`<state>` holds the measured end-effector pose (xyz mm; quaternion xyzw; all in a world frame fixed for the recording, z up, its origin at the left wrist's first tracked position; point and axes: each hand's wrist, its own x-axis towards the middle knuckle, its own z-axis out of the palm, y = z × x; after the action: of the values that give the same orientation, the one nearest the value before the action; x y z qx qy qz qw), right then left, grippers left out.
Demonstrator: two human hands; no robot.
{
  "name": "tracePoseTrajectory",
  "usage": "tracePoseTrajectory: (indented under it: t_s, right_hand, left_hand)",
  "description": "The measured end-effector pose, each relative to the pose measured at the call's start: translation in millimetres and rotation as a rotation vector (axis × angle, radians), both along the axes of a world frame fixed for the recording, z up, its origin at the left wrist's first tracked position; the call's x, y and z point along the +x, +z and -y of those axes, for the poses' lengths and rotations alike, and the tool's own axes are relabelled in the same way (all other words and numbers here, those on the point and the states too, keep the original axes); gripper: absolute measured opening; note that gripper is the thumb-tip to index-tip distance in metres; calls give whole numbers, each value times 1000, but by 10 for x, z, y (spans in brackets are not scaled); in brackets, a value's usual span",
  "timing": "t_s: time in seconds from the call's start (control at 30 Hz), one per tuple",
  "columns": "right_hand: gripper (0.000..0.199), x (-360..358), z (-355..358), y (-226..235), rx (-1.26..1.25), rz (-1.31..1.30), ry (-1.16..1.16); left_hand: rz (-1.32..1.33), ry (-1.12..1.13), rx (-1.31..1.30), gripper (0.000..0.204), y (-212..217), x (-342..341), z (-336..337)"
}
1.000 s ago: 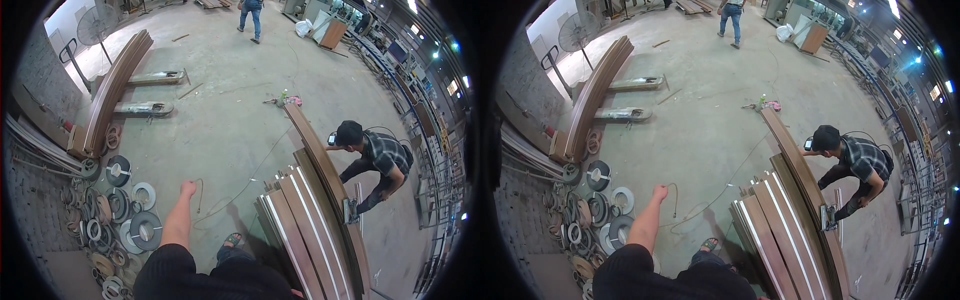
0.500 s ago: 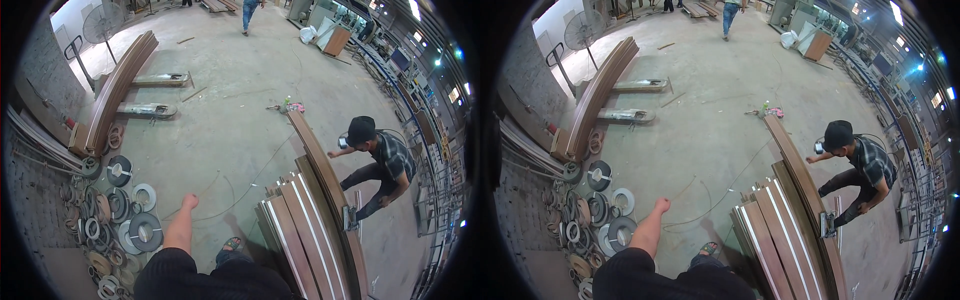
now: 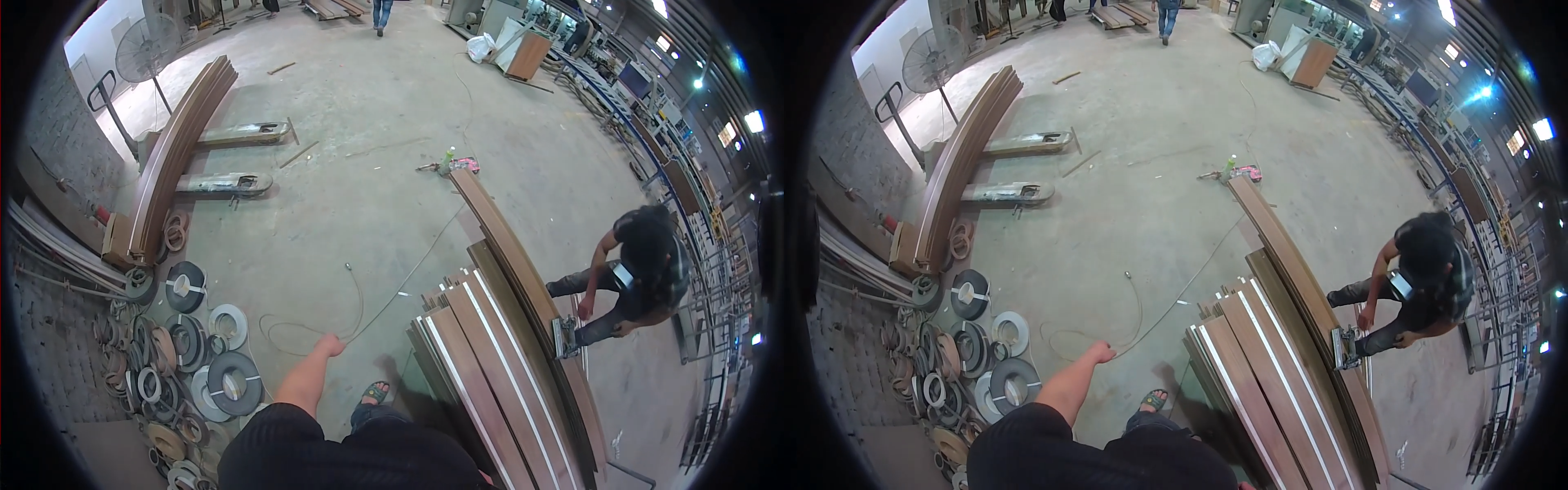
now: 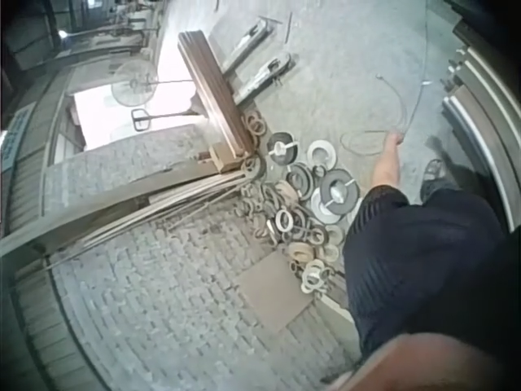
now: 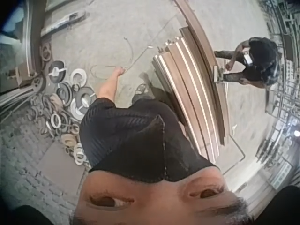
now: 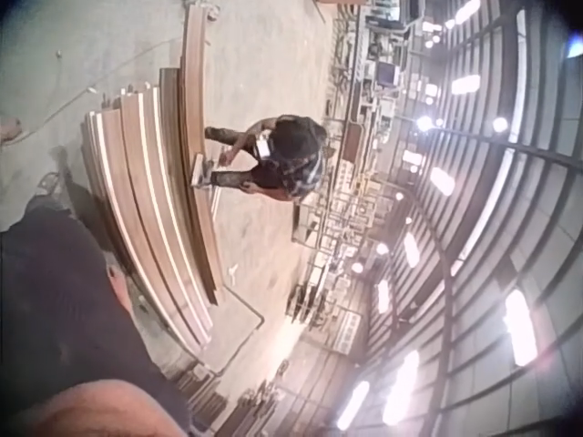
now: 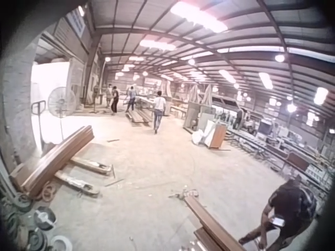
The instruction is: Organizing, aligning, and strapping wooden panels together for shipping.
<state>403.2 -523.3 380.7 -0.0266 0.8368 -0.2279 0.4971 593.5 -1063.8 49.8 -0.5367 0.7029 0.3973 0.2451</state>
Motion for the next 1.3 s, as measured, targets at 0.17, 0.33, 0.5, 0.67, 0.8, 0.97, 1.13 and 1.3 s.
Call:
tracePoseTrajectory:
  t_s: [0.17, 0.33, 0.5, 0.67, 0.8, 0.97, 1.13, 1.3]
  right_hand:
    - [64, -21, -132, -134, -46, 22, 8]
    - [67, -58, -188, -264, -100, 43, 13]
    - [47, 178, -78, 46, 35, -291, 63]
    - [35, 242, -1739, -1532, 177, -522, 16]
    - [58, 377, -1703, -1524, 237, -407, -197]
    - [56, 261, -2237, -1654, 282, -494, -406]
    - [43, 433, -2999, -2009, 238, -396, -851]
    - [42, 556, -3999, -2608, 193, -195, -1081]
  left_hand:
    - [-141, -52, -83, 56, 145, -406, 2]
    - [-155, -120, -90, 54, 381, -565, -63]
    - [-100, -172, -51, 55, 227, -420, -386]
    - [-7, -407, 42, 55, 43, -302, -785]
    - [-89, -576, 2, 53, -141, -480, -970]
    - [-212, -412, 304, 47, -189, -998, -1300]
    - [-114, -635, 291, 48, 85, -1696, -2069]
    - [-65, -766, 135, 49, 392, -2269, -2919]
